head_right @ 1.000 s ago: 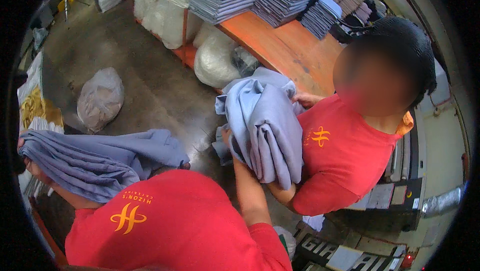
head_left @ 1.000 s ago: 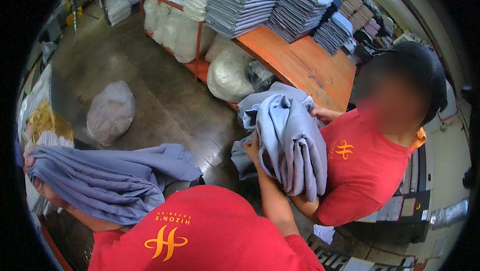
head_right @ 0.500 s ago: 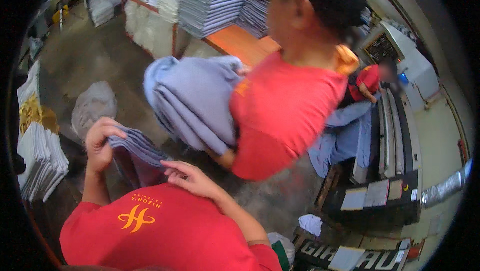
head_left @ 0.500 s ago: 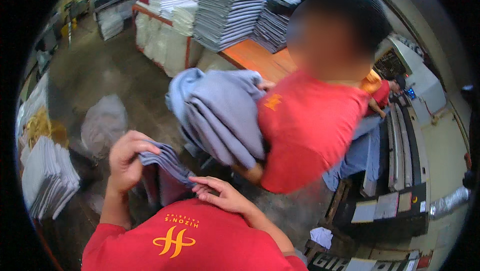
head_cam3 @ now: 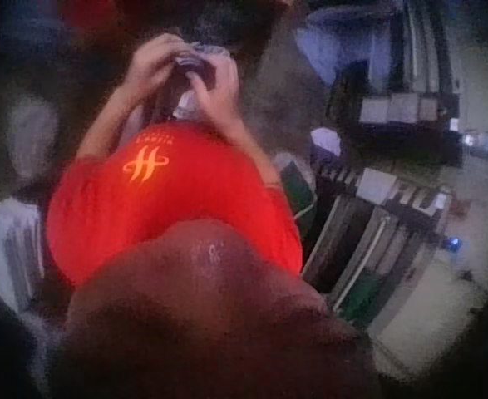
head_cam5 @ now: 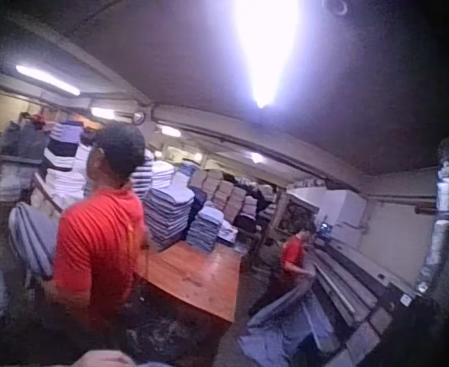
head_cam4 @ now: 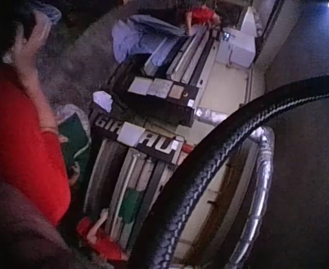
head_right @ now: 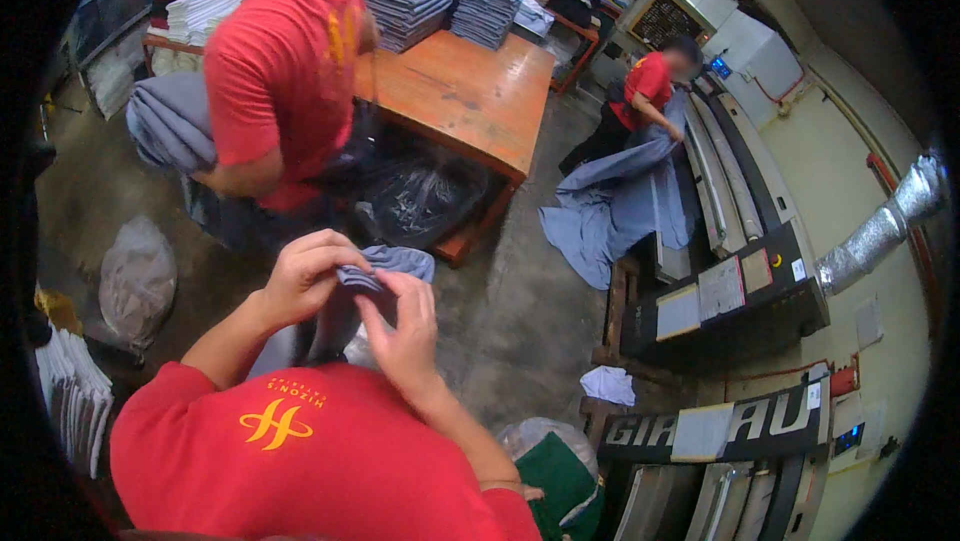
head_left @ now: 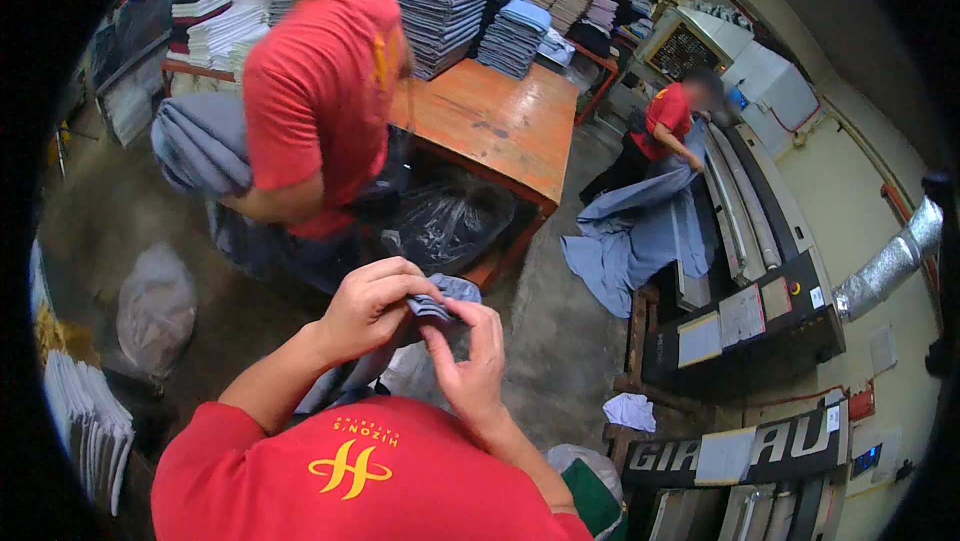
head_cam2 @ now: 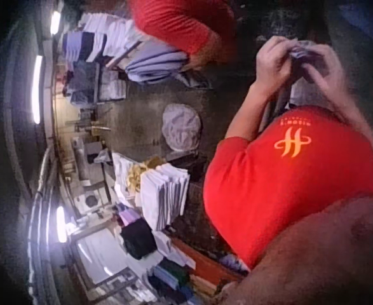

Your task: The person folds a gray cloth on a table, aligning the edges and stacking it with other folded cloths. They repeat this process with multiple cloths, ensuring each is neatly folded and stacked.

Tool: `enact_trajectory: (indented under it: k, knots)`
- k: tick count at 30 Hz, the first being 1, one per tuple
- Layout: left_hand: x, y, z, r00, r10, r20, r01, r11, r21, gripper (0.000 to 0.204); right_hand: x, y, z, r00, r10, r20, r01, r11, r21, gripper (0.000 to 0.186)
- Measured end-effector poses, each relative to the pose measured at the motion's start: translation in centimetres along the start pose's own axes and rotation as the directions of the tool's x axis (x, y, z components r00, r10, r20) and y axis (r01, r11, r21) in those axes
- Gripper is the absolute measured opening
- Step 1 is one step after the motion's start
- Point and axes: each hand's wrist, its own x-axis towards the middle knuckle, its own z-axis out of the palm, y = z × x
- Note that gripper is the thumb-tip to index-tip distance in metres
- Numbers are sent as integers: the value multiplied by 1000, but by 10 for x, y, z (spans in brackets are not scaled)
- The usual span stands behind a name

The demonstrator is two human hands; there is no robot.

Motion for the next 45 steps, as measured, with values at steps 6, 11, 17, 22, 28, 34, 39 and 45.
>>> enact_trajectory:
  k: [6, 11, 17, 22, 28, 34, 39, 45]
  knots:
    - [25, -8, 24, 998, 8, 68, 2, 990, -140, 35, 11, 21, -26, 999, -24, -22, 20, 983, -183, 26]
    - [48, -38, 23, 998, -52, 30, 57, 982, -182, 34, 18, 53, -20, 905, 259, 338, -241, 966, -95, 33]
    - [92, -120, -16, 956, -194, -221, 156, 972, -177, 28, 24, 135, -5, 614, 255, 747, -250, 961, -122, 34]
    - [148, -186, -64, 871, -317, -376, 206, 929, -308, 31, 98, 180, -31, 729, 60, 682, 89, 979, -181, 13]
    - [236, -215, -132, 812, 35, -583, -169, 969, -178, 24, 283, 150, -101, 876, -192, 442, 448, 663, -599, 30]
    - [386, -276, -203, 914, 52, -402, -195, 926, -324, 26, 427, 137, -96, 899, -272, 343, 436, 641, -632, 18]
    - [446, -361, -198, 977, -126, -174, 69, 952, -299, 29, 496, 177, -75, 830, -156, 536, 555, 331, -763, 20]
    - [484, -336, -252, 837, 150, -526, -75, 984, 162, 37, 586, 155, -120, 569, -678, 466, 534, -126, -836, 36]
